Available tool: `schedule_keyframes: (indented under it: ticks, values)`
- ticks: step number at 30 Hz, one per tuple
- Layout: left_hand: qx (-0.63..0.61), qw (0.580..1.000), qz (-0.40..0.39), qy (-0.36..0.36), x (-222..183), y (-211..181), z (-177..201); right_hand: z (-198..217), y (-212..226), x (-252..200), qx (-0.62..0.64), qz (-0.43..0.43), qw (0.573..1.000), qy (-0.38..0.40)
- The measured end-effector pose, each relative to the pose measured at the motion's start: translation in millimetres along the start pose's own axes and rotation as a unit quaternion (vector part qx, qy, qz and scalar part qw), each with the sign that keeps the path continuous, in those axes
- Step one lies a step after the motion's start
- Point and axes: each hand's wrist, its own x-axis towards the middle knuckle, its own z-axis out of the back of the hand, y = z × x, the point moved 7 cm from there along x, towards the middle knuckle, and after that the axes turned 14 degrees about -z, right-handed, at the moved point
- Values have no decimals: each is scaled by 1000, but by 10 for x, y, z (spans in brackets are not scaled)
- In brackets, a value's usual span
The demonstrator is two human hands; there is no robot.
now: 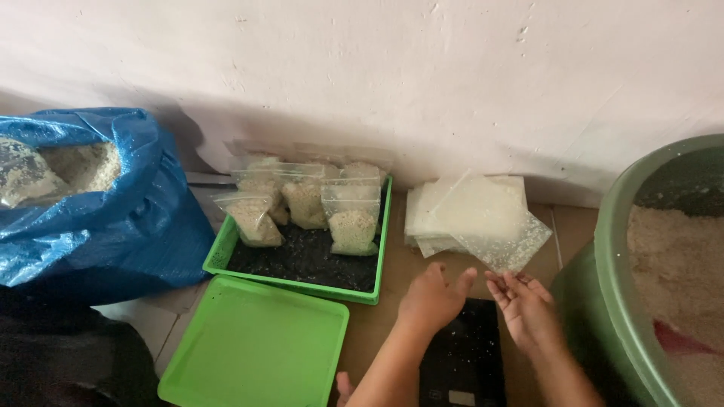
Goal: Scooping powder from a large basin into small plastic bags, weighing them on a digital scale, and organizing them in a tray.
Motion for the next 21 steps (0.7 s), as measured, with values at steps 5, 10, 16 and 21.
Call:
schedule_keyframes:
  ticks: [5,10,16,21]
  values:
    - [-186,958,-90,-197,22,-254,383,-157,4,-35,31,-11,999,43]
    - [-323,895,-163,-261,-32,-413,603,-328,80,-179,27,-4,995,101]
    - [-414,829,-228,-298,-117,-492,748,-515,161,-328,-13,17,985,171]
    - [-479,788,-293,-251,-205,-651,807,-507,170,-373,-46,44,965,256]
